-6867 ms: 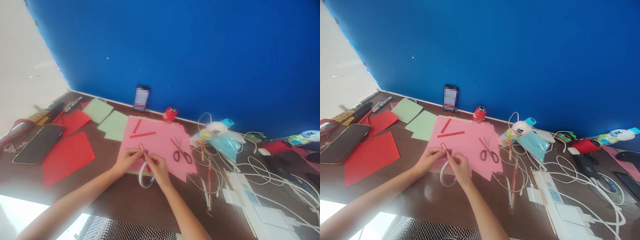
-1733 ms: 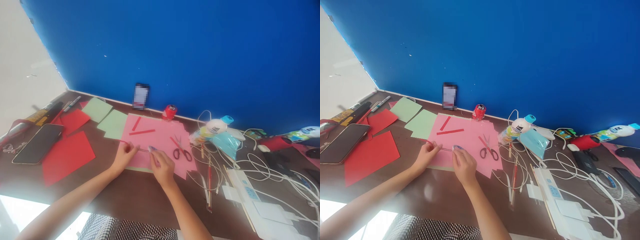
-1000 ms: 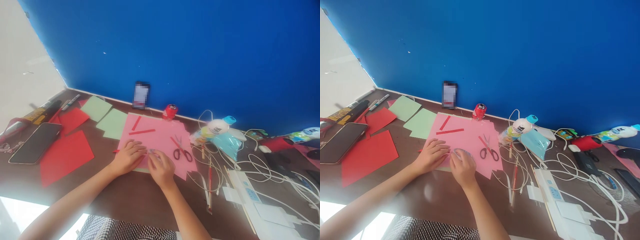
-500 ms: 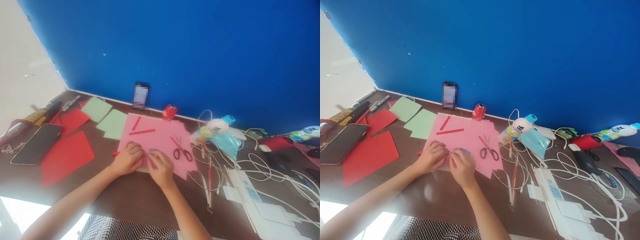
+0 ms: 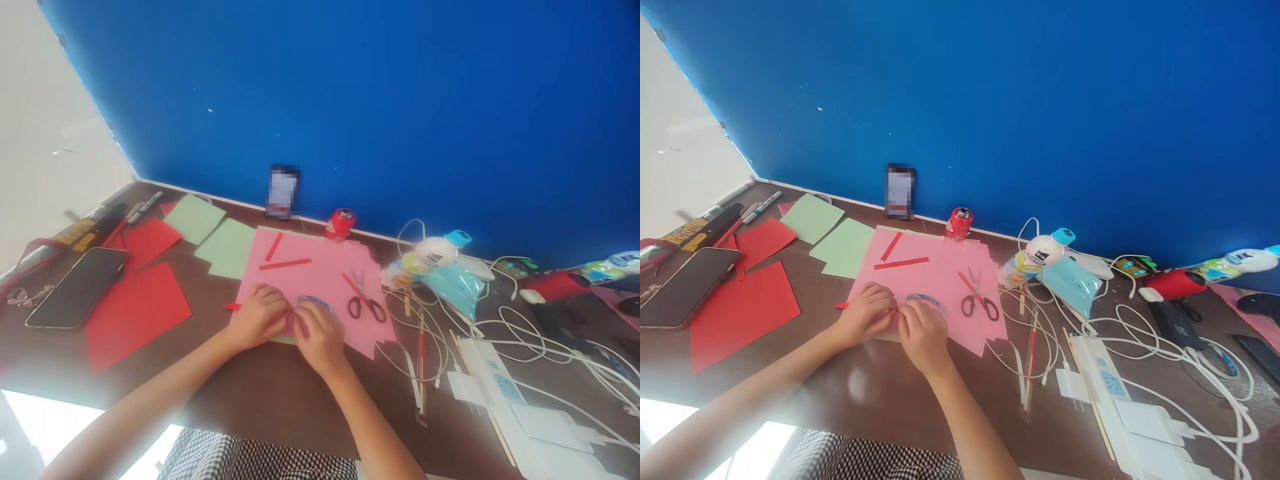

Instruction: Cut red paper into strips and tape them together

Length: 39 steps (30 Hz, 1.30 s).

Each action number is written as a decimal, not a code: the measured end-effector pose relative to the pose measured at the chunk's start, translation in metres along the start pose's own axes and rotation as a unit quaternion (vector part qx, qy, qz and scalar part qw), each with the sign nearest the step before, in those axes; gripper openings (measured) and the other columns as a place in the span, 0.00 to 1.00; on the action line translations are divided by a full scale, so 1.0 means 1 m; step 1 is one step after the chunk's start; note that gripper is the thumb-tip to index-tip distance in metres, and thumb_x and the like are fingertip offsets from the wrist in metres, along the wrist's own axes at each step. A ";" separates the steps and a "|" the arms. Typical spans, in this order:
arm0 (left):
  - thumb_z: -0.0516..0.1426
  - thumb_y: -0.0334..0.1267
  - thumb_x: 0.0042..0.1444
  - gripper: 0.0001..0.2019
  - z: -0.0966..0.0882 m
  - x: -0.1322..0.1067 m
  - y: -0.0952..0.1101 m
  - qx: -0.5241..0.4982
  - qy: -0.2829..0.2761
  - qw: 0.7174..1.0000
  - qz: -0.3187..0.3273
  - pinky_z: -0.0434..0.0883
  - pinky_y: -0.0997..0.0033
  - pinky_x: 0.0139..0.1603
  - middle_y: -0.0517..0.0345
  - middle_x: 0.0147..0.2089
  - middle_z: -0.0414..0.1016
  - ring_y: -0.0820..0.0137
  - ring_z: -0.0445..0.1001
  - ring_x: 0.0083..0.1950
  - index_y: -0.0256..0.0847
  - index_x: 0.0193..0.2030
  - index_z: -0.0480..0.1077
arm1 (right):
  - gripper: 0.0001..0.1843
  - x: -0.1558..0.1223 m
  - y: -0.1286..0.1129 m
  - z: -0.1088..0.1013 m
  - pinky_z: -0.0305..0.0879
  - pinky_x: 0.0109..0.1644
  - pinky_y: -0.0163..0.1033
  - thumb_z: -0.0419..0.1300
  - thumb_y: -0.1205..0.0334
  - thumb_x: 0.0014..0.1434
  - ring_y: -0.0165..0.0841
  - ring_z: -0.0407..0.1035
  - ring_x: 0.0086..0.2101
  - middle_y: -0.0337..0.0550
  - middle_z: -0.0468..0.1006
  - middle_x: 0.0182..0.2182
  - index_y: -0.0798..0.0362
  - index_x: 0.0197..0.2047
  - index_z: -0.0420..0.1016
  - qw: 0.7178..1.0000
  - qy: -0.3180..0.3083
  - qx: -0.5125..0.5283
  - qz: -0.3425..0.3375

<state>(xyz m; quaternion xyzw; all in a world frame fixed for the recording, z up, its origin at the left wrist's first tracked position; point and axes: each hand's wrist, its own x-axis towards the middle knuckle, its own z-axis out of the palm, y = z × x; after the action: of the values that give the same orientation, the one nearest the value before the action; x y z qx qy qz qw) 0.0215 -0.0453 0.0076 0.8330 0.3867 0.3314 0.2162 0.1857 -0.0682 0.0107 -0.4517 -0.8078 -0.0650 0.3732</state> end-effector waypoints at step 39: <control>0.51 0.43 0.55 0.20 -0.051 0.007 -0.075 0.246 0.246 0.888 -0.300 0.63 0.58 0.47 0.45 0.54 0.64 0.54 0.64 0.52 0.41 0.54 0.63 | 0.10 -0.002 0.010 -0.003 0.68 0.37 0.36 0.53 0.72 0.55 0.32 0.70 0.36 0.45 0.75 0.32 0.52 0.41 0.67 0.991 0.124 -0.019 0.053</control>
<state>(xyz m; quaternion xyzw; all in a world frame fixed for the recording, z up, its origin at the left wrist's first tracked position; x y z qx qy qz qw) -0.0493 0.0106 -0.0011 0.5955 0.7279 0.3398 -0.0085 0.1963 -0.0652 0.0092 -0.4894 -0.7289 -0.1163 0.4645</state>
